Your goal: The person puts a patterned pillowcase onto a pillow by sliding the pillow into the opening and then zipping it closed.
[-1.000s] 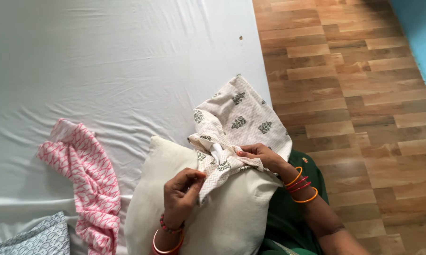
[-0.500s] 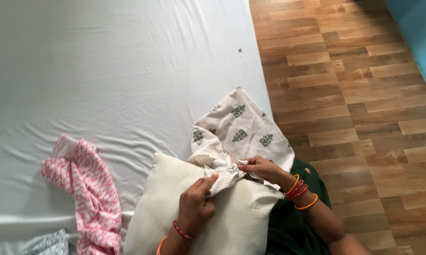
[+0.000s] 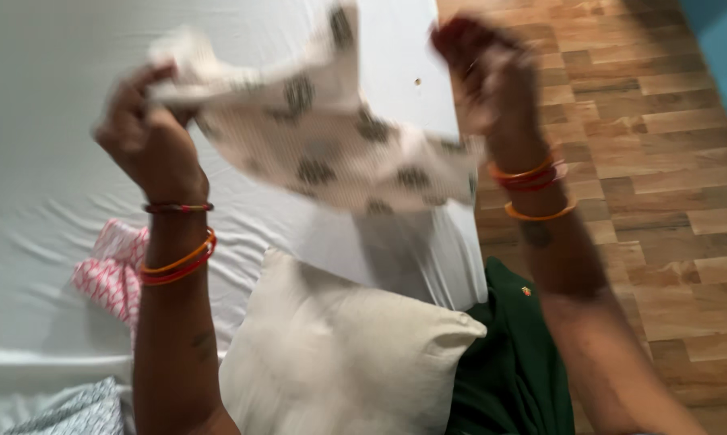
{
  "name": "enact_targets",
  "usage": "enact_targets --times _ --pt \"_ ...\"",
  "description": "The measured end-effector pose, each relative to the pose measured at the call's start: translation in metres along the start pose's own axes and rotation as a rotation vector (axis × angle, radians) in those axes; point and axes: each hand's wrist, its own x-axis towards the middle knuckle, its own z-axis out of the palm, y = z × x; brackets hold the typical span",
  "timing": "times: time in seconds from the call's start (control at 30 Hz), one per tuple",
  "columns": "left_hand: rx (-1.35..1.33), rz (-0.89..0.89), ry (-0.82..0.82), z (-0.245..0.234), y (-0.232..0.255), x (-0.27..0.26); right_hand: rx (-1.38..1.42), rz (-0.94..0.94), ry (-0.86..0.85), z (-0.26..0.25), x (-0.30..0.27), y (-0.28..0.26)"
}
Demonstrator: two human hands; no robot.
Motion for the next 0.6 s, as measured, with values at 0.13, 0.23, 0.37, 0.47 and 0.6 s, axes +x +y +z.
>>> enact_targets --times 0.13,0.23,0.37,0.47,0.6 --pt "-0.171 0.074 -0.179 0.012 0.112 -0.023 -0.226 -0.120 -0.194 0.044 -0.011 -0.037" --pt "-0.187 0.049 -0.222 0.024 0.154 -0.058 -0.409 0.014 -0.426 0.075 -0.062 0.010" --pt "-0.008 0.112 -0.404 0.026 0.173 -0.092 -0.409 0.274 -0.319 0.082 -0.122 0.074" --pt "-0.220 -0.134 -0.671 0.017 0.178 -0.116 -0.052 0.325 -0.109 0.054 -0.147 0.097" --pt "0.034 0.022 -0.876 -0.001 0.184 -0.150 0.307 0.625 0.061 0.004 -0.188 0.106"
